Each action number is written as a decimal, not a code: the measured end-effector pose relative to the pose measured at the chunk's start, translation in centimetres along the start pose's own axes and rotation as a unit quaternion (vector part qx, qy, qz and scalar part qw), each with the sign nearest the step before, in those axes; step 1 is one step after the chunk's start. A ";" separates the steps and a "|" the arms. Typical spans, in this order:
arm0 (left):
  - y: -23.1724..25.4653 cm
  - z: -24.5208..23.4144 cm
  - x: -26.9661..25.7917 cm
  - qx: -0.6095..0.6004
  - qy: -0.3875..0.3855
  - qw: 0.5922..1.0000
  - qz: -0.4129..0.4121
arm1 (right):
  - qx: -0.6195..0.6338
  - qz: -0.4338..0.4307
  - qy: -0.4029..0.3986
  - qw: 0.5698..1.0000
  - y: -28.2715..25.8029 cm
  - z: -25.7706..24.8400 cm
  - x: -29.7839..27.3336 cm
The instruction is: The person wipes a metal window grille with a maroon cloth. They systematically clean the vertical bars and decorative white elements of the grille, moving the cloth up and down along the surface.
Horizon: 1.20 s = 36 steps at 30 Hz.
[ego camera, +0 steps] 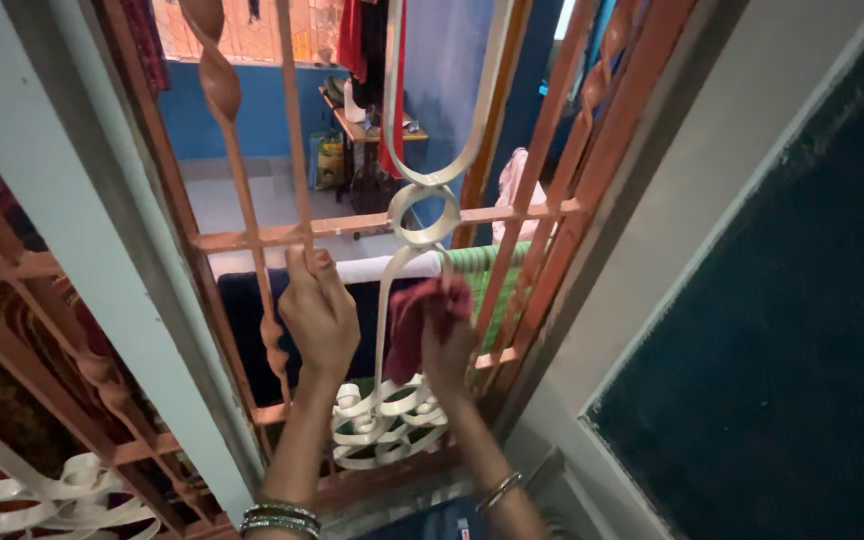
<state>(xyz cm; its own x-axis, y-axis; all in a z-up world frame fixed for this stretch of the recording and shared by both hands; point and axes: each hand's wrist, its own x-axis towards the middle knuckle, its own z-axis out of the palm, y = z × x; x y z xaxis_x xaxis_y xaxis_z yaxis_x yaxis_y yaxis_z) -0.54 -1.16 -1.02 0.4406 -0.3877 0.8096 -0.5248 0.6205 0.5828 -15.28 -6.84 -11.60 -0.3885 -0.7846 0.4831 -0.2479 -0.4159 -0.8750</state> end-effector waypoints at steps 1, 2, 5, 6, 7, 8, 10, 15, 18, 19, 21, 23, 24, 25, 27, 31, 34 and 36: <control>-0.1 0.1 0.0 0.006 0.003 1.000 0.005 | 0.025 -0.059 -0.013 0.998 -2.2 -0.2 1.4; -0.1 0.2 0.0 0.013 0.006 1.000 0.009 | 0.050 -0.118 -0.026 0.991 -4.2 -0.5 2.7; -0.2 0.2 -0.1 0.012 0.002 1.000 0.001 | 0.013 -0.221 -0.037 0.975 -6.3 -1.4 3.1; -0.3 0.3 0.0 0.010 0.000 1.000 -0.002 | -0.017 -0.243 -0.034 0.969 -5.6 -1.4 2.9; -0.3 0.3 0.1 0.008 -0.003 1.000 -0.007 | -0.044 -0.213 -0.019 0.976 -4.6 -1.1 2.6; -0.3 0.3 0.0 0.006 -0.005 1.000 -0.012 | -0.071 -0.182 -0.004 0.981 -3.3 -0.4 2.0; -0.3 0.3 -0.1 0.002 0.001 1.000 -0.009 | -0.053 -0.163 0.011 0.985 -0.9 0.3 -0.3; -0.4 0.4 0.0 0.004 0.011 1.000 -0.007 | 0.034 -0.091 -0.047 0.994 3.1 -1.0 -6.7; -0.6 0.2 -0.9 0.000 0.007 1.000 -0.006 | 0.009 -0.025 -0.044 0.999 4.4 -0.8 -6.3; -0.6 0.3 -0.6 -0.004 0.010 1.000 -0.003 | -0.011 -0.071 -0.023 0.997 4.1 -0.7 -5.5; -0.6 0.4 -0.2 -0.001 0.013 1.000 -0.003 | -0.052 -0.159 0.020 0.986 2.3 -0.9 -4.2; -0.4 0.4 -0.1 0.012 0.013 1.000 -0.007 | 0.050 -0.132 -0.010 0.990 -0.9 -0.7 -1.5; -0.3 0.3 0.0 0.011 0.013 1.000 -0.007 | 0.013 -0.133 -0.004 0.991 -2.9 -0.9 0.1; -0.1 0.3 0.0 0.009 0.012 1.000 -0.008 | -0.025 -0.132 0.002 0.991 -4.9 -1.2 1.3; 0.1 0.2 0.1 0.007 0.012 1.000 -0.012 | 0.008 -0.202 -0.036 0.979 -8.5 -1.4 2.8; 0.1 0.5 -0.1 0.018 0.019 1.000 -0.007 | -0.165 -0.326 -0.036 0.930 -12.0 -3.0 2.0; -0.1 0.6 -0.2 0.021 0.019 1.000 -0.010 | -0.133 -0.354 -0.070 0.923 -12.8 -5.0 1.6; 0.2 0.7 0.0 0.015 0.017 1.000 -0.016 | -0.154 -0.376 -0.074 0.911 -13.0 -5.6 2.0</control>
<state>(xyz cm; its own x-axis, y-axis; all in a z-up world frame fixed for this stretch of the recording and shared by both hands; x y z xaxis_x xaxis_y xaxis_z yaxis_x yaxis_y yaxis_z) -1.15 -1.53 -0.89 0.4814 -0.3830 0.7884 -0.5315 0.5877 0.6100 -17.77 -0.46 0.93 0.1125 -0.3932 0.9125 -0.6403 -0.7309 -0.2360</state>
